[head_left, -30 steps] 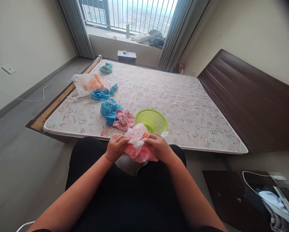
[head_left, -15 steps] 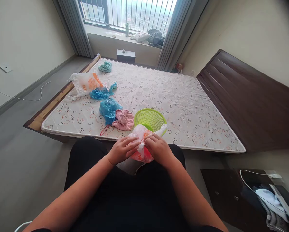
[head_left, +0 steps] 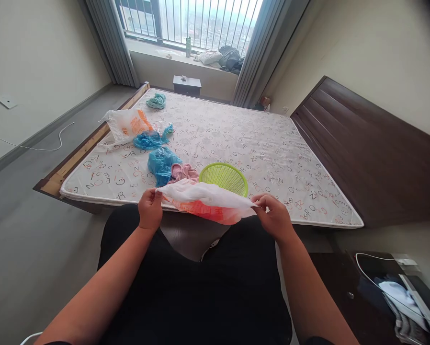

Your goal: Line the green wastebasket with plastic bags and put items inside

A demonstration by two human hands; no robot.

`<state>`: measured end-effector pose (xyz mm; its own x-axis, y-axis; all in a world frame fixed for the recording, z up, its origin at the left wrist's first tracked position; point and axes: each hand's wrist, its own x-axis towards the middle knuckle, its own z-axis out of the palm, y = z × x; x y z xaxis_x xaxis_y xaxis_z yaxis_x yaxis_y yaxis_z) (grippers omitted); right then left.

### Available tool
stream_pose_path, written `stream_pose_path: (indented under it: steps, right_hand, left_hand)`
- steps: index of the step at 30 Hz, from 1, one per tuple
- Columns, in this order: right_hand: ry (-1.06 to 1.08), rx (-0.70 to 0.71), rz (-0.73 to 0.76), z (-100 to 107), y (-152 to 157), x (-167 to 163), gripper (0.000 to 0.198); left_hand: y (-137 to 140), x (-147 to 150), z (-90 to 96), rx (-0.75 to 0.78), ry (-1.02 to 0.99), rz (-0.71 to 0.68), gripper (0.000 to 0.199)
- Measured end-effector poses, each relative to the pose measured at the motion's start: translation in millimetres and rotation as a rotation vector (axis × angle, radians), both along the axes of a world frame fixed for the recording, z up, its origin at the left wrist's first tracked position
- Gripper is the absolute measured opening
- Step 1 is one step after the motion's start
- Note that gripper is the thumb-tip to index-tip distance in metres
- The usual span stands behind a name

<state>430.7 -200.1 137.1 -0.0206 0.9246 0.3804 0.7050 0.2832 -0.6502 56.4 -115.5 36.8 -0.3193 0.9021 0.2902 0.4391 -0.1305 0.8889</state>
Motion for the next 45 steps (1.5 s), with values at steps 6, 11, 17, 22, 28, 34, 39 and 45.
stream_pose_path:
  steps: [6, 11, 17, 22, 28, 34, 39, 45]
  right_hand:
    - [0.121, -0.201, 0.060, -17, -6, -11, 0.013]
    - [-0.031, -0.225, 0.087, -16, -10, -48, 0.046]
    - [0.196, -0.108, -0.221, -19, -6, -46, 0.019]
    - [0.726, -0.137, -0.319, -36, -3, -35, 0.026]
    - [0.827, 0.056, -0.445, -53, 0, -29, 0.026]
    - [0.038, 0.359, -0.252, -42, -14, -56, 0.026]
    - [-0.247, -0.150, 0.171, -61, 1, -91, 0.040]
    - [-0.108, -0.418, 0.156, -98, 11, -112, 0.058]
  left_hand:
    - [-4, 15, -7.8, -0.039, -0.184, -0.085, 0.034]
    - [-15, 26, -4.6, 0.064, -0.138, -0.212, 0.032]
    - [-9, 18, -10.1, -0.006, -0.208, -0.075, 0.032]
    - [9, 5, -21.8, -0.194, -0.566, 0.018, 0.033]
    - [17, 4, -22.9, -0.210, -0.746, 0.105, 0.020]
    - [13, 10, -28.5, -0.212, -0.798, -0.065, 0.028]
    - [12, 16, -28.0, -0.167, -0.866, -0.115, 0.030]
    - [7, 16, -23.0, -0.177, -0.945, -0.157, 0.030]
